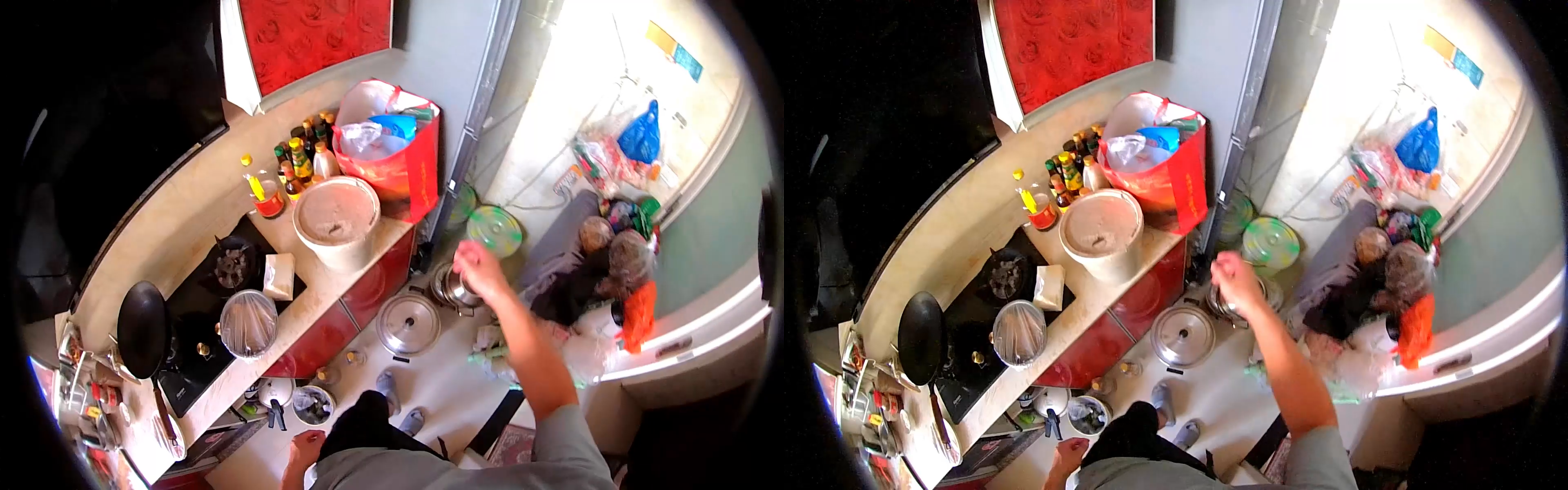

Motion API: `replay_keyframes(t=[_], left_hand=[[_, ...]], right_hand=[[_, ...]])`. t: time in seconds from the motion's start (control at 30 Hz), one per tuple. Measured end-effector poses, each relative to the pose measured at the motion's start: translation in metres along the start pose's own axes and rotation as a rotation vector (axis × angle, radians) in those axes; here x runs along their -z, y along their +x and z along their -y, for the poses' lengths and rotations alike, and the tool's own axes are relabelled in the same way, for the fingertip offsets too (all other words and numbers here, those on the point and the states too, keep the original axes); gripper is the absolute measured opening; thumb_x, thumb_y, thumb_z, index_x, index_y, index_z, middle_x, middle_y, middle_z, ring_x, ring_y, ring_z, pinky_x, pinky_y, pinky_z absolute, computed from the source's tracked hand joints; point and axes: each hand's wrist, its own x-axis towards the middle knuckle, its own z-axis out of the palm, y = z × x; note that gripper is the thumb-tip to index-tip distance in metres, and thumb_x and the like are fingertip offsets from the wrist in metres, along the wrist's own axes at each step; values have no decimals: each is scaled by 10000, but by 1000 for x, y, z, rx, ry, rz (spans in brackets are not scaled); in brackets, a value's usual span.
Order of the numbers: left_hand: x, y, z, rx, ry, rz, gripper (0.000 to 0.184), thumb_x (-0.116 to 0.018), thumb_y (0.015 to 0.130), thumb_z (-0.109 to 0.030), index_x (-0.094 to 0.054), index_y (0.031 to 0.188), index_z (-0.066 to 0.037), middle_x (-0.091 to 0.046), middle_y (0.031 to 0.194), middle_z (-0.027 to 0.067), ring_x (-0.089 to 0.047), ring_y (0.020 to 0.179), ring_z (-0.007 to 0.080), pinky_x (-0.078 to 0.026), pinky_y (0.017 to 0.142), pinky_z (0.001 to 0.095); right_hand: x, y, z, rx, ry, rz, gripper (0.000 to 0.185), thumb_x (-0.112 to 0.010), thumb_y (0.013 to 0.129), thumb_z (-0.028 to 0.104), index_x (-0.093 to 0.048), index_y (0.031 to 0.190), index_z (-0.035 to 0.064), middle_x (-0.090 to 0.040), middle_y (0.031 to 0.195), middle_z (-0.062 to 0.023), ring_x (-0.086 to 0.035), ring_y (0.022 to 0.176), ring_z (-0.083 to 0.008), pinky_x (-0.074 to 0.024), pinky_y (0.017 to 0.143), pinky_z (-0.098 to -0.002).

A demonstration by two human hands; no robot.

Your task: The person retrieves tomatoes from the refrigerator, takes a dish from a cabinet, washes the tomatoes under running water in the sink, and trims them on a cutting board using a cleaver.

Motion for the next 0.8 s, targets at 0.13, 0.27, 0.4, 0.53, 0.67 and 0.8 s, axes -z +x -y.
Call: replay_keyframes(t=[0.13,0.27,0.4,0.53,0.67,0.8], left_hand=[[-18,6,-33,-97,3,97,261,-682,878,-315,-749,985,-87,-741,886,124,-727,841,218,-563,758,336],[-53,92,-107,-262,-20,162,271,-683,885,-298,-733,1026,-73,-738,922,129,-725,870,233,-566,774,346],[-58,148,-236,-396,-69,188,237,-675,891,-245,-728,1044,-72,-727,992,127,-713,924,238,-550,817,325],[-57,166,-321,-493,-67,131,244,-672,892,-244,-723,1056,-71,-725,1007,128,-711,921,235,-548,805,332],[-91,178,-359,-492,0,67,248,-668,898,-249,-719,1064,-73,-722,1021,125,-706,922,246,-550,808,348],[-142,181,-421,-415,81,48,219,-691,887,-201,-720,1050,-58,-720,1025,131,-700,932,259,-552,819,344]], right_hand=[[21,98,72,71,-148,-184,398,-630,949,229,-549,1244,-26,-705,921,-112,-662,828,-173,-518,755,-311],[69,210,92,259,-492,-391,493,-684,882,306,-564,1244,-7,-695,952,-152,-668,857,-252,-526,804,-369],[105,303,130,166,-741,-531,939,-727,807,377,-256,1466,-96,-359,1469,-311,-352,1378,-412,-293,1157,-411],[127,369,133,206,-780,-496,1086,-750,761,349,-86,1502,-85,-192,1531,-333,-235,1422,-444,-236,1182,-435],[121,391,109,360,-657,-525,1121,-756,735,266,-21,1491,-114,-141,1541,-336,-183,1432,-455,-196,1194,-455],[129,385,115,379,-590,-462,1155,-782,701,163,21,1479,-129,-93,1554,-326,-145,1438,-449,-144,1217,-469]])
